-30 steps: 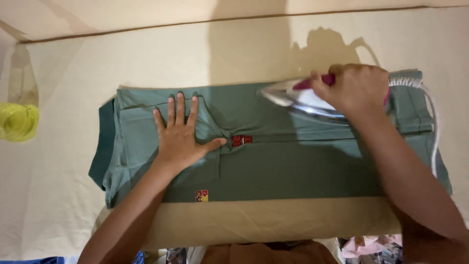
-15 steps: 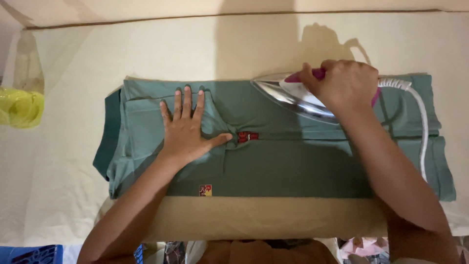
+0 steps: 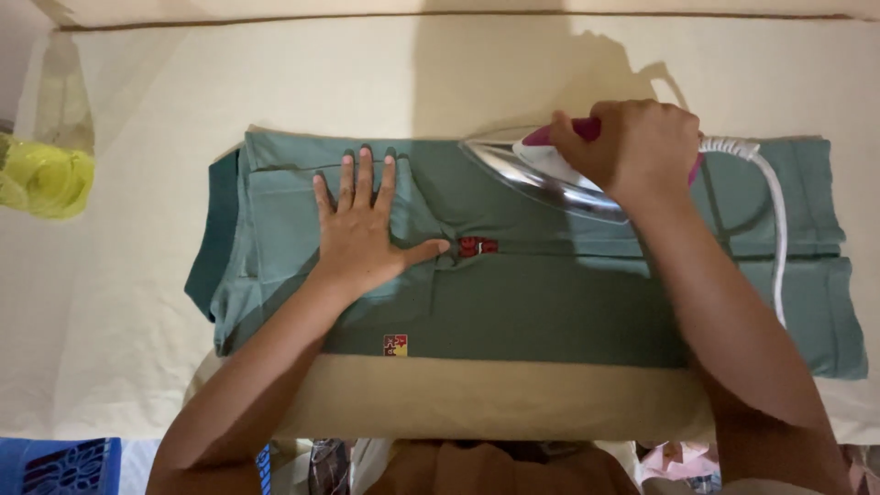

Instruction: Ironing and folding a green polo shirt using a steam iron and water spray.

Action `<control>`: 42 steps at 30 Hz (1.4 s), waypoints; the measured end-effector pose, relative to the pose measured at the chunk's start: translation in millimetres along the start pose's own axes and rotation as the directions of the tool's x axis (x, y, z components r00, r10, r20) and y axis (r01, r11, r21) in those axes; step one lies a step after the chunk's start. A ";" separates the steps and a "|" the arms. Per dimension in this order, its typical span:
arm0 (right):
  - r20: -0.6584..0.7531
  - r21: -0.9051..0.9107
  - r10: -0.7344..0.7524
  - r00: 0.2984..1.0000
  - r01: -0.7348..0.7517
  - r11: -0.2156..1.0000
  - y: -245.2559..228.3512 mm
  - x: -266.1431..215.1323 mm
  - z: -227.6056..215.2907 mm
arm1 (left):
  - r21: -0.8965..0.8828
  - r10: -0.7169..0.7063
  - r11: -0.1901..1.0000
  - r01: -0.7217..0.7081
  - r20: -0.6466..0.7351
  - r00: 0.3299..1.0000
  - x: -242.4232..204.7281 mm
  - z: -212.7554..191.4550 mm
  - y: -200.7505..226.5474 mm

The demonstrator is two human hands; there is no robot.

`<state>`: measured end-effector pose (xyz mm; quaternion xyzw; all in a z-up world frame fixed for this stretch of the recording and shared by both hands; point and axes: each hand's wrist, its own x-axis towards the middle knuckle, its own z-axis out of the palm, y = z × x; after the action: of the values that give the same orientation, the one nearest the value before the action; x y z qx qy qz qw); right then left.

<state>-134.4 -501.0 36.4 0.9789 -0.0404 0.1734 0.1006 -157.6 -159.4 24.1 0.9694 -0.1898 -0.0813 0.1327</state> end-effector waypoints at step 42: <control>0.256 -0.036 -0.074 0.964 0.086 0.996 259.1 -80.9 16.0 | 0.210 0.047 0.977 -0.021 -0.122 0.991 8.4 33.6 -19.7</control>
<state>-234.4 -753.8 41.0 0.9912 -0.0174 0.0411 0.1245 -150.0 -152.6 -14.4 0.9778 -0.2050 0.0025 0.0434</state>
